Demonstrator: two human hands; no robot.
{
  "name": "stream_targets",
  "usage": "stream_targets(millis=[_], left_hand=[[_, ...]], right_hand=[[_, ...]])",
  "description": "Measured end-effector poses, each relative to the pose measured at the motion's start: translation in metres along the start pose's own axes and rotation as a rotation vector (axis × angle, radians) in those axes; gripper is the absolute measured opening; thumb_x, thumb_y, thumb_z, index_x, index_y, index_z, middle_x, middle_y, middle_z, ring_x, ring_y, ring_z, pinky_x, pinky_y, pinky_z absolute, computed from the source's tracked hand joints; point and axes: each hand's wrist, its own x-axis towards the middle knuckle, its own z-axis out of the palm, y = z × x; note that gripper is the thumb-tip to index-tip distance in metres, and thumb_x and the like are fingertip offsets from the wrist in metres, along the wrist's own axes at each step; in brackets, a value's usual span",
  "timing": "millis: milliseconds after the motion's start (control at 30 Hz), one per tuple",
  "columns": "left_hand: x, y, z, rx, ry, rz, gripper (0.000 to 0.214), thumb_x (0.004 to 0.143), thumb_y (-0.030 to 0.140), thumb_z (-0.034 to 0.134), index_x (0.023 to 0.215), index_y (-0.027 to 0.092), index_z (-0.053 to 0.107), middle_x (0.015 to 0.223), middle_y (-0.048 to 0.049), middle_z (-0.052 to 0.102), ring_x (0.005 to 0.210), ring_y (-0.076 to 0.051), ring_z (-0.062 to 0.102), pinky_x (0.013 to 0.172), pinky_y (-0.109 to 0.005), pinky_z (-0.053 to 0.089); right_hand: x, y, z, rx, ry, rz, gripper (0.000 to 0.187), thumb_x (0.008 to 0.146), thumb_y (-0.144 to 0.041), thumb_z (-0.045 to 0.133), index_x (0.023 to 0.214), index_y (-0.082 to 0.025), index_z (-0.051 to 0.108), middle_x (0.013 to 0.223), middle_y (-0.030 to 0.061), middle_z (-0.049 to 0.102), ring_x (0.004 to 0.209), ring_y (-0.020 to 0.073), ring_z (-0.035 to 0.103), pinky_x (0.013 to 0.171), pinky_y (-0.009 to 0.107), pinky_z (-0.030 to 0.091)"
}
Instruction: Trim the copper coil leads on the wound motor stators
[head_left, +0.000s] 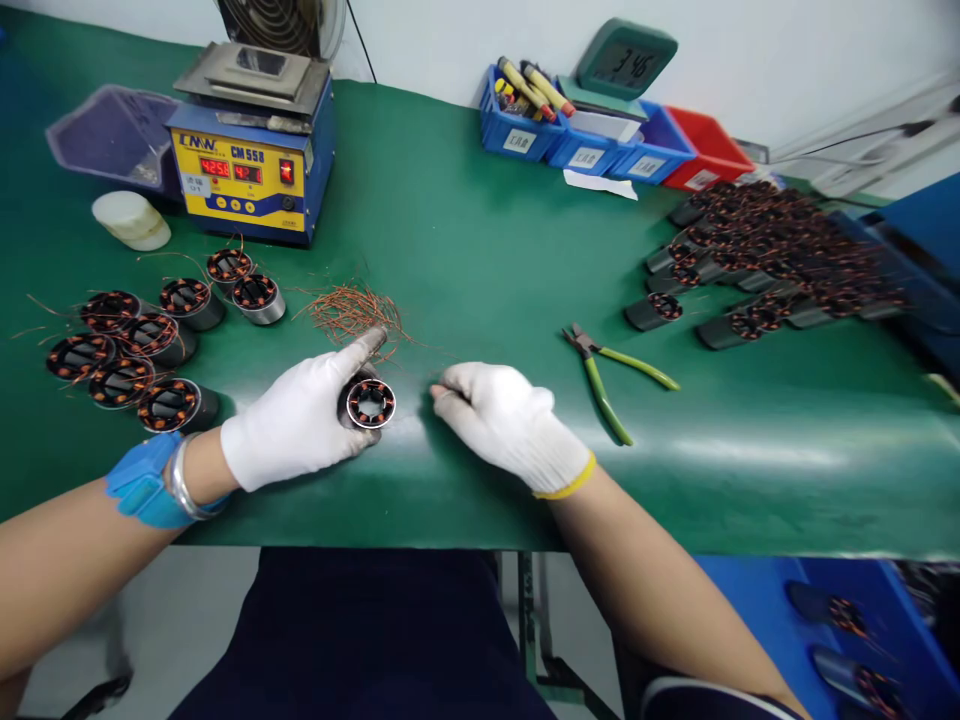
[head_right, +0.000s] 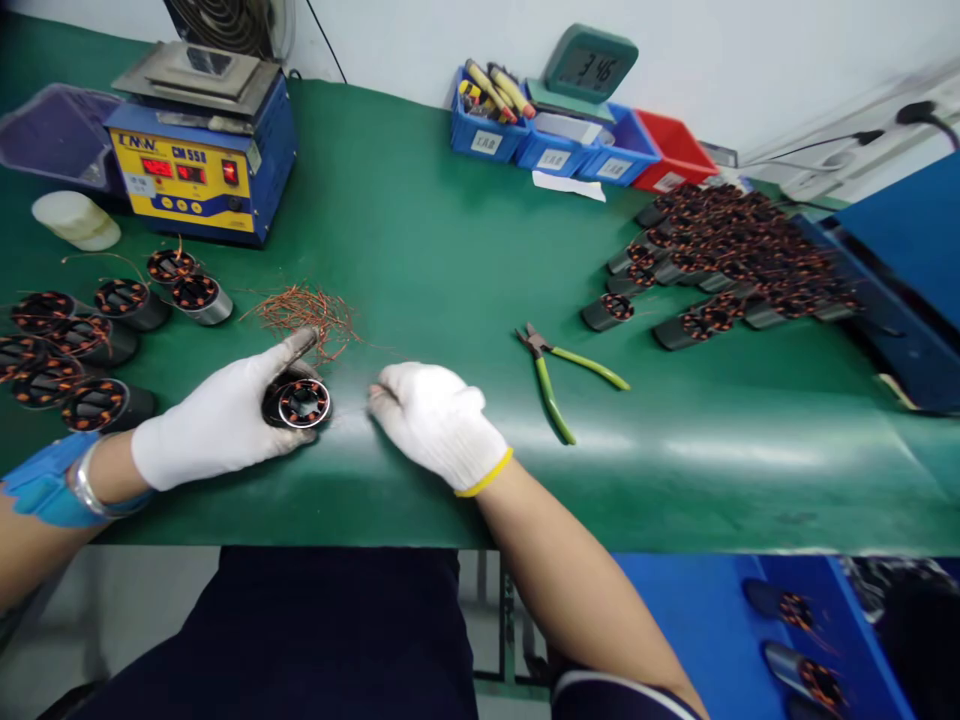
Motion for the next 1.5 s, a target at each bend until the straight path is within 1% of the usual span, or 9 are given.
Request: stream_targets(millis=[200, 333, 467, 567, 767, 933, 1100, 1367, 1500], left_hand=[[-0.001, 0.004, 0.000, -0.007, 0.020, -0.058, 0.099, 0.068, 0.034, 0.068, 0.151, 0.014, 0.018, 0.111, -0.0110, 0.069, 0.098, -0.030, 0.068, 0.082, -0.038, 0.053], [-0.002, 0.007, -0.002, 0.013, 0.018, -0.070, 0.097, 0.070, 0.033, 0.066, 0.152, 0.014, 0.017, 0.112, -0.0101, 0.069, 0.097, -0.031, 0.068, 0.078, -0.036, 0.053], [-0.001, 0.006, -0.003, 0.018, -0.033, -0.095, 0.099, 0.068, 0.032, 0.067, 0.152, 0.013, 0.017, 0.110, -0.0104, 0.068, 0.097, -0.029, 0.067, 0.082, -0.039, 0.053], [-0.001, 0.006, -0.003, 0.002, -0.053, -0.112, 0.100, 0.067, 0.031, 0.066, 0.152, 0.014, 0.015, 0.108, -0.0103, 0.067, 0.096, -0.029, 0.066, 0.083, -0.041, 0.053], [-0.006, 0.015, -0.013, -0.054, -0.012, -0.086, 0.103, 0.066, 0.036, 0.069, 0.151, 0.011, 0.017, 0.115, -0.0120, 0.065, 0.096, -0.028, 0.066, 0.082, -0.037, 0.055], [-0.009, 0.013, -0.025, -0.139, 0.102, -0.156, 0.069, 0.075, 0.029, 0.061, 0.141, 0.016, 0.044, 0.080, -0.0011, 0.066, 0.064, -0.015, 0.061, 0.066, -0.031, 0.055], [-0.005, 0.013, -0.018, -0.497, 0.314, -0.167, 0.056, 0.073, 0.026, 0.068, 0.127, 0.015, 0.058, 0.079, -0.0018, 0.066, 0.068, -0.013, 0.060, 0.064, -0.027, 0.055], [-0.005, 0.018, -0.015, -0.620, 0.417, -0.037, 0.061, 0.072, 0.026, 0.068, 0.130, 0.013, 0.052, 0.104, -0.0113, 0.069, 0.090, -0.020, 0.066, 0.086, -0.038, 0.056], [-0.012, 0.008, -0.027, -0.336, 0.239, -0.016, 0.082, 0.070, 0.029, 0.069, 0.144, 0.013, 0.037, 0.102, -0.0104, 0.067, 0.087, -0.022, 0.065, 0.077, -0.036, 0.057]], right_hand=[[0.016, -0.019, 0.007, 0.274, 0.164, -0.063, 0.033, 0.080, -0.044, 0.063, 0.102, -0.020, 0.065, 0.101, 0.0057, 0.069, 0.085, 0.0191, 0.061, 0.067, 0.028, 0.038], [0.030, -0.031, 0.018, 0.454, 0.126, -0.143, 0.012, 0.081, -0.029, 0.060, 0.085, -0.018, 0.065, 0.082, 0.0018, 0.069, 0.072, 0.0148, 0.060, 0.061, 0.026, 0.039], [0.031, -0.008, 0.013, 0.333, 0.227, 0.064, 0.012, 0.081, -0.028, 0.058, 0.081, -0.018, 0.065, 0.076, 0.0025, 0.067, 0.070, 0.0168, 0.059, 0.059, 0.029, 0.039], [0.029, 0.001, 0.009, 0.469, 0.147, 0.097, 0.019, 0.081, -0.035, 0.060, 0.088, -0.017, 0.065, 0.077, 0.0028, 0.068, 0.070, 0.0163, 0.061, 0.061, 0.029, 0.043], [0.024, -0.023, 0.020, 0.721, -0.016, -0.140, 0.050, 0.077, -0.020, 0.064, 0.125, -0.016, 0.054, 0.080, -0.0002, 0.064, 0.067, 0.0122, 0.060, 0.058, 0.025, 0.048], [0.022, -0.022, 0.020, 0.848, -0.106, -0.185, 0.046, 0.077, -0.009, 0.057, 0.123, -0.014, 0.053, 0.078, -0.0008, 0.063, 0.065, 0.0095, 0.057, 0.055, 0.021, 0.046], [0.021, -0.025, 0.013, 0.793, -0.182, -0.099, 0.042, 0.075, -0.020, 0.066, 0.116, -0.014, 0.059, 0.079, 0.0003, 0.065, 0.064, 0.0106, 0.058, 0.054, 0.022, 0.045], [0.022, -0.026, 0.025, 0.718, 0.078, -0.196, 0.012, 0.084, -0.024, 0.056, 0.083, -0.015, 0.063, 0.074, -0.0003, 0.064, 0.066, 0.0108, 0.056, 0.060, 0.023, 0.041], [0.020, -0.021, 0.023, 0.682, 0.086, -0.174, 0.012, 0.085, -0.022, 0.054, 0.090, -0.014, 0.063, 0.079, 0.0014, 0.066, 0.069, 0.0113, 0.058, 0.062, 0.024, 0.044]])
